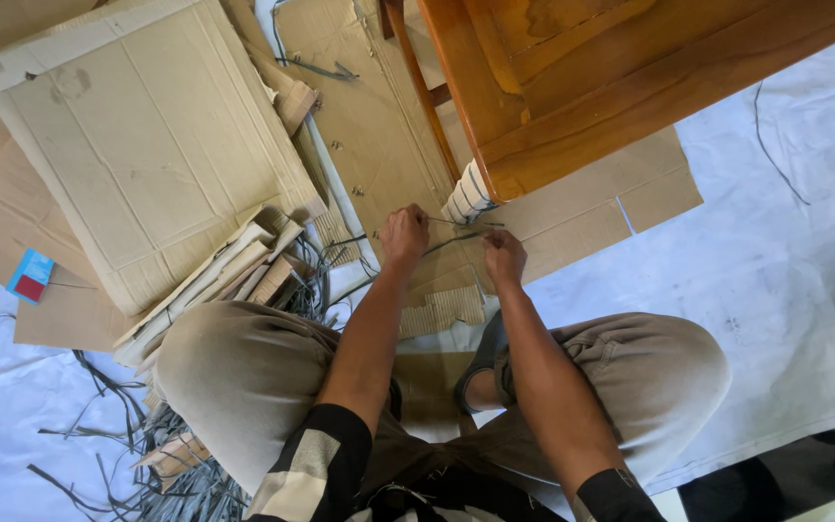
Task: Wrapping wooden chair legs with protective foam and securing them with plastic strips.
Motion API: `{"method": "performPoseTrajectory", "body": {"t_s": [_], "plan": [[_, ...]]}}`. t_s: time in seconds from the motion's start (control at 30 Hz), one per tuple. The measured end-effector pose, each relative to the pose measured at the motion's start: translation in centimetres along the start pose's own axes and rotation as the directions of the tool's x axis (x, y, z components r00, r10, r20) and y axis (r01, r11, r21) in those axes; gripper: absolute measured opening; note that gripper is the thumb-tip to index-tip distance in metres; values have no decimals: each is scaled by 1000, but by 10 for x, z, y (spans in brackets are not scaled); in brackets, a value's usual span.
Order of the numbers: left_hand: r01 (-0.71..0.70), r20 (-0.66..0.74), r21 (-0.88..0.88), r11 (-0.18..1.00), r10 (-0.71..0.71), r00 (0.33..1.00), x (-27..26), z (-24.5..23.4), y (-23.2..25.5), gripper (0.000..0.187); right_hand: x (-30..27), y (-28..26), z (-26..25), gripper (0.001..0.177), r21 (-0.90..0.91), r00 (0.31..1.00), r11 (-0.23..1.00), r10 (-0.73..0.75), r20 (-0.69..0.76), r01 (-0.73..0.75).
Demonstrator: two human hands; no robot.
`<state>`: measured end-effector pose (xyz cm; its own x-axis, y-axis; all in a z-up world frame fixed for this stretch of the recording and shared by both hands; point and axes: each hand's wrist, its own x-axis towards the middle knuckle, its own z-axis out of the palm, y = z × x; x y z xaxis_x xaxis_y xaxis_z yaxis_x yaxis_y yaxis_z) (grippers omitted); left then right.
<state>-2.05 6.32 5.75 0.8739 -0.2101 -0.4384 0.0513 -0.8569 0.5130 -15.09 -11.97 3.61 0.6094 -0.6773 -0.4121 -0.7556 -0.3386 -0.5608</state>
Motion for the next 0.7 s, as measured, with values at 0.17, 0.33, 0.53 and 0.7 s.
{"method": "performPoseTrajectory", "body": {"t_s": [0.17,0.33,0.53,0.7], "plan": [[54,-2,19,998,-54,999,7,12,-4,14,-8,-4,-3,23,37,999,999,37,-28,-36],[171,144,-103,980,-155,977,10,28,-35,15,-10,12,5,26,62,999,998,34,-12,-33],[364,482,-714,598,43,875,-22,60,-40,10,-30,21,31,19,347,985,928,93,142,-138],[283,319,-908,308,71,945,-46,82,-14,16,-22,35,58,25,212,970,977,-32,243,-21]]}}
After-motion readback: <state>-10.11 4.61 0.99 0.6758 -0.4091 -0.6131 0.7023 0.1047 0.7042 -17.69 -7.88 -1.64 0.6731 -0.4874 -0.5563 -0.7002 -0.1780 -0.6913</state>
